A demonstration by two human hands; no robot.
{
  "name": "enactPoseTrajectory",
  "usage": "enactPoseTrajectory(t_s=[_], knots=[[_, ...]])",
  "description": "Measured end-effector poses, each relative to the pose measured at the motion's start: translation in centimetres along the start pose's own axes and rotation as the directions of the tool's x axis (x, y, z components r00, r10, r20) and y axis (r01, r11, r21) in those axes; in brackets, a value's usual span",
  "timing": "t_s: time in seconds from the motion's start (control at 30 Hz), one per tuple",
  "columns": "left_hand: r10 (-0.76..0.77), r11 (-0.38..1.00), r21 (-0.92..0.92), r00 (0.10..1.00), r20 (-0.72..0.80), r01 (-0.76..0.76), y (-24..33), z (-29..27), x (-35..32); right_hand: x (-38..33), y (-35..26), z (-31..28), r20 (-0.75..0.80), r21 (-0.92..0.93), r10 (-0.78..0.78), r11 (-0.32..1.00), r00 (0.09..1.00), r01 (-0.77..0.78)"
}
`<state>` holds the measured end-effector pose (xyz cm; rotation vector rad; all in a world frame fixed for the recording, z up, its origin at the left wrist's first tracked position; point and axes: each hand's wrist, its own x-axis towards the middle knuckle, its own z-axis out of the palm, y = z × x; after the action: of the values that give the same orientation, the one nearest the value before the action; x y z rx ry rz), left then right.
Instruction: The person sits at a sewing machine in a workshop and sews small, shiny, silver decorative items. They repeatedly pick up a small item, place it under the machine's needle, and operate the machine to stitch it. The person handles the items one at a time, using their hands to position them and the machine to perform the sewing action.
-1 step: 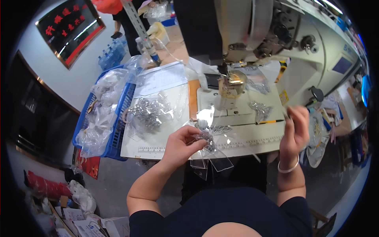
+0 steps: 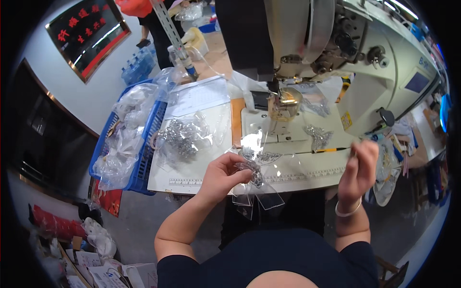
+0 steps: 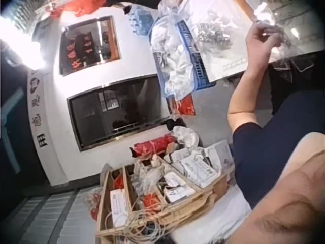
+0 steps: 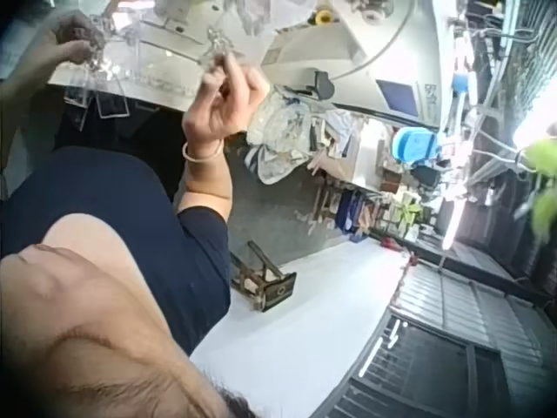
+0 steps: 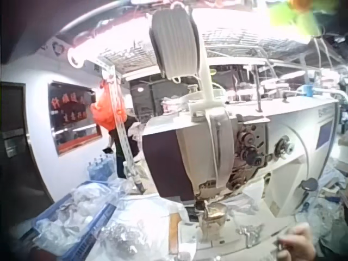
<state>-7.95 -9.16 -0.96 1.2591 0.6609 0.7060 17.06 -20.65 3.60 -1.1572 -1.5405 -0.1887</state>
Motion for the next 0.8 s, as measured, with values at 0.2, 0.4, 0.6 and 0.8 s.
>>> enactPoseTrajectory(t_s=[0.2,0.4,0.6,0.8], knots=[[-0.033,0.944,-0.33,0.993,-0.115,-0.006,-2.1,3.4,-0.8,-3.6,-0.9,4.4,0.102,-0.192,-0.047,0.979,0.994,0.066],[0.057,0.931,-0.355,0.994,-0.091,-0.086,-4.0,4.4,-1.2,-3.7,-0.8,6.0,0.118,-0.204,0.029,0.979,0.993,-0.005],[0.093,0.916,-0.381,0.99,-0.105,-0.127,-4.5,4.7,-1.3,-3.7,-0.6,6.4,0.088,-0.175,0.031,0.984,0.996,-0.015],[0.063,0.943,-0.318,0.992,-0.105,-0.093,-4.8,4.4,-1.4,-3.6,-0.3,6.5,0.116,-0.104,0.07,0.993,0.991,-0.058]])
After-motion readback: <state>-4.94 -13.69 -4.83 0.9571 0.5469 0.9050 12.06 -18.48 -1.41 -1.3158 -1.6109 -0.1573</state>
